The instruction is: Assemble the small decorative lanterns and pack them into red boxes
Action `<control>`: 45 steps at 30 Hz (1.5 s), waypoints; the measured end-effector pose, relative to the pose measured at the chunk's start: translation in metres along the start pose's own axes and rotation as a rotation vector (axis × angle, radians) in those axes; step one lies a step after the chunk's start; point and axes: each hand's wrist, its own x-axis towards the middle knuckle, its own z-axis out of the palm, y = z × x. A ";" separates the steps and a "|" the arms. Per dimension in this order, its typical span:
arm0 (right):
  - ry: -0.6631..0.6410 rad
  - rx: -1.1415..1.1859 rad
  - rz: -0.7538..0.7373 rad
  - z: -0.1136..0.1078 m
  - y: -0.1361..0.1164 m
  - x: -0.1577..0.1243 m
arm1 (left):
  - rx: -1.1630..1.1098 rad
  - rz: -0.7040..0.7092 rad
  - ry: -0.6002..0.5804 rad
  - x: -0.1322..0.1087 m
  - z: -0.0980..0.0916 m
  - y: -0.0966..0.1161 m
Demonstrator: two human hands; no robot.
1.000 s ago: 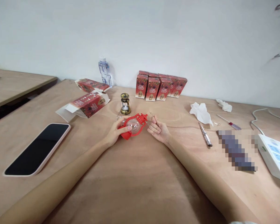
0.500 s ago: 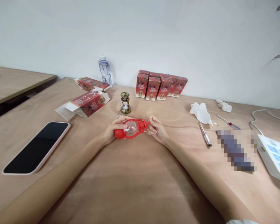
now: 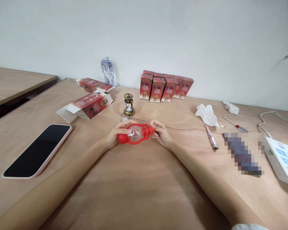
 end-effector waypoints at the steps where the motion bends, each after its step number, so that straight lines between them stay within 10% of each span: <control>1: 0.006 0.010 -0.009 0.000 0.000 0.000 | -0.007 0.005 0.004 0.000 0.001 0.001; 23: 0.030 -0.152 -0.030 -0.001 -0.004 0.002 | -0.003 0.022 0.013 -0.004 0.000 0.000; 38: 0.387 -0.341 0.062 -0.020 -0.022 0.014 | 0.216 0.133 0.102 -0.002 0.010 -0.006; 43: 0.554 -0.569 -0.129 -0.007 -0.054 0.004 | 0.352 0.167 0.164 -0.003 0.016 -0.007; 45: 0.428 -0.757 -0.299 0.013 -0.070 -0.012 | 0.344 0.197 0.201 -0.002 0.016 -0.010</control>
